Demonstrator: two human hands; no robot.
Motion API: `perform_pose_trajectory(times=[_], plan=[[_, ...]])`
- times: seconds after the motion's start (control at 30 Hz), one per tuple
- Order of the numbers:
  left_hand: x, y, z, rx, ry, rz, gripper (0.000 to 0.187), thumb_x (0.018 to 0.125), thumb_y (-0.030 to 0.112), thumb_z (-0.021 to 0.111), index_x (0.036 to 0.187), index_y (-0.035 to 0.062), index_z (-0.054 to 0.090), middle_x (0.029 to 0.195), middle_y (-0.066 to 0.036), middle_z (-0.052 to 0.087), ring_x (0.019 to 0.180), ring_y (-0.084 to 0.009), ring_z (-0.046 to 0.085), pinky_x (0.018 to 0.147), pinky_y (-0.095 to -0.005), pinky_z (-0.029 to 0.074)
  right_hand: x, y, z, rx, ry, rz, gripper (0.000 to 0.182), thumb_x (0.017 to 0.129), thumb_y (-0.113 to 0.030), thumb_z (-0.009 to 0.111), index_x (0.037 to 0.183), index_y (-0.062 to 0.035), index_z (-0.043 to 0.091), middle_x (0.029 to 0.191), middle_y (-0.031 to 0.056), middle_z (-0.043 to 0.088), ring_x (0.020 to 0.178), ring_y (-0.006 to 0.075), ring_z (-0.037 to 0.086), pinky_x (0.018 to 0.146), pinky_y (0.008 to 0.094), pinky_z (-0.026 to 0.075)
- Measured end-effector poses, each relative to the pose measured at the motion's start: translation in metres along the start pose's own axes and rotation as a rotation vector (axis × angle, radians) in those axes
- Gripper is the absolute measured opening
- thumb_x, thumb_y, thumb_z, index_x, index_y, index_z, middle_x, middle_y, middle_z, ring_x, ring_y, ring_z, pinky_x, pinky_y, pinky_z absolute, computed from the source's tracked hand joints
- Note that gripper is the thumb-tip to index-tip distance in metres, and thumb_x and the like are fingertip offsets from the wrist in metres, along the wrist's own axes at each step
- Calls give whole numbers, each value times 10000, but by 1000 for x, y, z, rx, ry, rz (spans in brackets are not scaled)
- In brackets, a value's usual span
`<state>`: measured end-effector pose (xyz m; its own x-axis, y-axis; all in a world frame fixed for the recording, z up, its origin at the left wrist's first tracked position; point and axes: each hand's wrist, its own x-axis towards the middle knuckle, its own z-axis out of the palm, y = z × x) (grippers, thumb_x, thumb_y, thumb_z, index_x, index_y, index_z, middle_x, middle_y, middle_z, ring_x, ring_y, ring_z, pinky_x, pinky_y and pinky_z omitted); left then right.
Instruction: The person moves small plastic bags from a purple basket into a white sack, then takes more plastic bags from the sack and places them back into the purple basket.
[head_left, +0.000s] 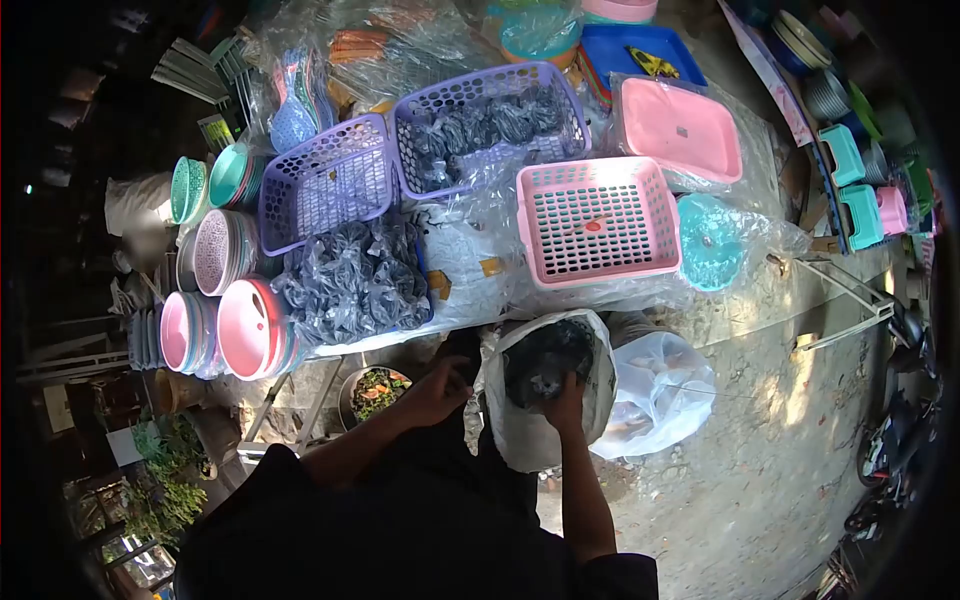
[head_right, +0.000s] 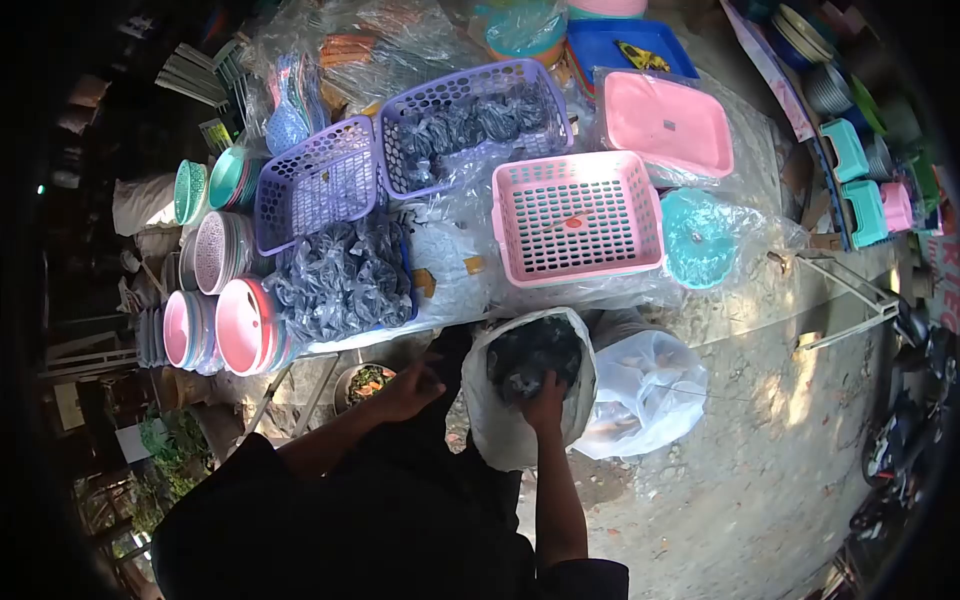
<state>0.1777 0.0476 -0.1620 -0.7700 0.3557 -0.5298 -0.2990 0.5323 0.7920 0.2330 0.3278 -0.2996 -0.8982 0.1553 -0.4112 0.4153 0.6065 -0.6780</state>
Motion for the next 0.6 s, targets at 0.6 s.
perform_pose_trajectory(times=[0.6], plan=[[-8, 107, 7, -1477, -520, -66, 565, 951, 541, 477, 1248, 71, 578, 1196, -114, 649, 1085, -262, 629, 986, -430, 472, -98, -224, -151, 629, -199, -484, 901, 720, -91, 837, 1447, 29, 319, 1363, 171, 463, 1233, 256, 484, 1040, 372, 402]])
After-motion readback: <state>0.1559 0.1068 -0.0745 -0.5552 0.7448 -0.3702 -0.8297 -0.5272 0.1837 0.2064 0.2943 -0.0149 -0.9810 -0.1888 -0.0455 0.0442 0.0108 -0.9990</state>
